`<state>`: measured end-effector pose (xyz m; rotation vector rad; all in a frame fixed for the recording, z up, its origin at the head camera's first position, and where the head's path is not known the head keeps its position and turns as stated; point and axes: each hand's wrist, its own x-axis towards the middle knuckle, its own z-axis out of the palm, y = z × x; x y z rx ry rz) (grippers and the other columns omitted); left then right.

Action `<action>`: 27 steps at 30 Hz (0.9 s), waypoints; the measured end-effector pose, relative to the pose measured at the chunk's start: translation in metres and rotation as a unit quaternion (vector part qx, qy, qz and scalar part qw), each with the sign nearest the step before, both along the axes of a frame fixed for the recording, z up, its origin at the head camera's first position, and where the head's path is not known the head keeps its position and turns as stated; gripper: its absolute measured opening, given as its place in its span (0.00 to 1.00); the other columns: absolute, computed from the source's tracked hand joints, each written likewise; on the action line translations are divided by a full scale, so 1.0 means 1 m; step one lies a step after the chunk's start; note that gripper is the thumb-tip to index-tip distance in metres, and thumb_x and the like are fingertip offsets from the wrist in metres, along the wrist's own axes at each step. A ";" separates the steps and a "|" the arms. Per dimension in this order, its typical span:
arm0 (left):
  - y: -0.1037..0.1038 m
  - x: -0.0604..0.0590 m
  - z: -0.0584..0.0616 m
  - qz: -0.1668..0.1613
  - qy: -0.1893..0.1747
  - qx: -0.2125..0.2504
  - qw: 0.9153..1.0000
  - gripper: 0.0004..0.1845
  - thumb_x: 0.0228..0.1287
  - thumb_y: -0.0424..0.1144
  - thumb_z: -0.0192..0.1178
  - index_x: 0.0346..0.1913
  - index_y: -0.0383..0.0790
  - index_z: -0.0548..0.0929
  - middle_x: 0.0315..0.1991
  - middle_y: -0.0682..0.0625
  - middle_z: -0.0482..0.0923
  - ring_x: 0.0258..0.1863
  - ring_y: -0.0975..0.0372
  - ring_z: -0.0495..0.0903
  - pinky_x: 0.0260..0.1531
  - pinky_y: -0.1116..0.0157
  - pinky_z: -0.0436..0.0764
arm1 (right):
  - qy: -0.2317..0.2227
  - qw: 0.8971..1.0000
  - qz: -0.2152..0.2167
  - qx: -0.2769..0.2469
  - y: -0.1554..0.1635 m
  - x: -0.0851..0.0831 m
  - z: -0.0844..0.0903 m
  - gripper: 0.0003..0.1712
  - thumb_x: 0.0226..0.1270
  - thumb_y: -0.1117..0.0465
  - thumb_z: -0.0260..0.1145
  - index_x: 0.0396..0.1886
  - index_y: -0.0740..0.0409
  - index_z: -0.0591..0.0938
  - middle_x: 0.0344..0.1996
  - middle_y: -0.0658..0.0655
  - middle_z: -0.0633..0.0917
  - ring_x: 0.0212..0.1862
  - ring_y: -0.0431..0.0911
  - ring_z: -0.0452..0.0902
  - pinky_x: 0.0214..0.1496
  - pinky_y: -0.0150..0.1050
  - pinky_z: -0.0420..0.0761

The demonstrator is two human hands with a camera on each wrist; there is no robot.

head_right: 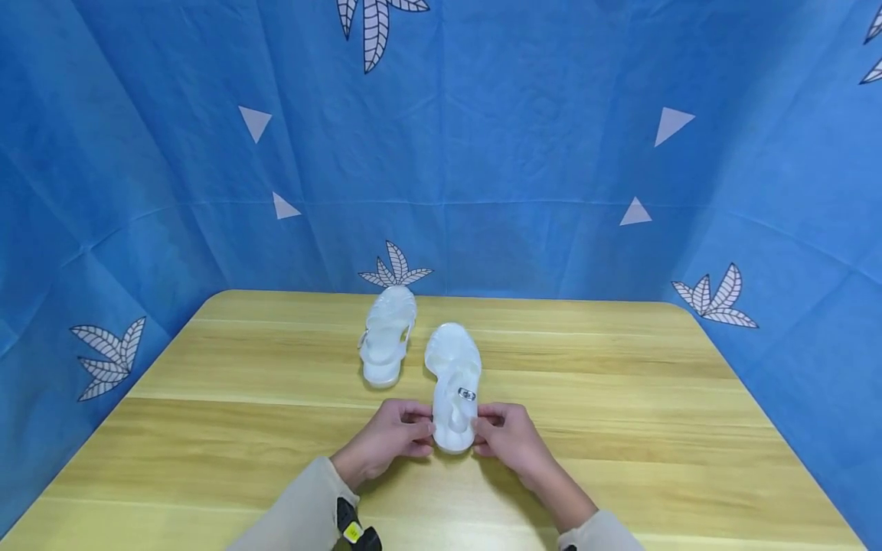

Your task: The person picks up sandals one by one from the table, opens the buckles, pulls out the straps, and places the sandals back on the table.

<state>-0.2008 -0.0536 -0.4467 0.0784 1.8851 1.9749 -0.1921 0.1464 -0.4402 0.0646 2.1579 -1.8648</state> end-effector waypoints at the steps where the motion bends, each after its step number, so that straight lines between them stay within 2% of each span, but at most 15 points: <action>1: 0.000 -0.001 0.000 0.005 0.002 0.003 1.000 0.12 0.61 0.25 0.56 0.47 0.23 0.77 0.31 0.47 0.73 0.24 0.63 0.77 0.28 0.68 0.82 | 0.002 1.000 -0.007 0.000 -0.001 -0.002 0.000 0.18 0.67 0.70 0.56 0.53 0.78 0.72 0.37 0.63 0.79 0.33 0.45 0.79 0.35 0.36 0.83; 11: 0.005 -0.011 0.000 0.054 0.008 0.001 0.999 0.17 0.60 0.23 0.56 0.53 0.23 0.74 0.35 0.45 0.70 0.26 0.63 0.77 0.30 0.68 0.82 | 0.029 0.998 -0.052 0.017 -0.010 -0.022 -0.001 0.15 0.65 0.71 0.58 0.49 0.75 0.77 0.36 0.63 0.81 0.31 0.44 0.79 0.32 0.34 0.82; 21: 0.014 -0.021 -0.001 0.106 0.025 -0.004 0.994 0.19 0.60 0.22 0.56 0.55 0.22 0.73 0.37 0.45 0.69 0.28 0.63 0.75 0.33 0.69 0.81 | 0.054 0.996 -0.067 0.031 -0.015 -0.040 -0.004 0.14 0.64 0.72 0.58 0.48 0.76 0.77 0.35 0.64 0.81 0.28 0.42 0.79 0.31 0.34 0.82; 27: 0.017 -0.028 -0.001 0.135 0.048 -0.003 0.990 0.18 0.59 0.21 0.55 0.53 0.21 0.73 0.37 0.45 0.67 0.31 0.62 0.73 0.33 0.70 0.80 | 0.062 0.995 -0.070 0.041 -0.019 -0.051 -0.004 0.15 0.65 0.72 0.58 0.49 0.76 0.76 0.36 0.65 0.81 0.29 0.42 0.79 0.33 0.35 0.83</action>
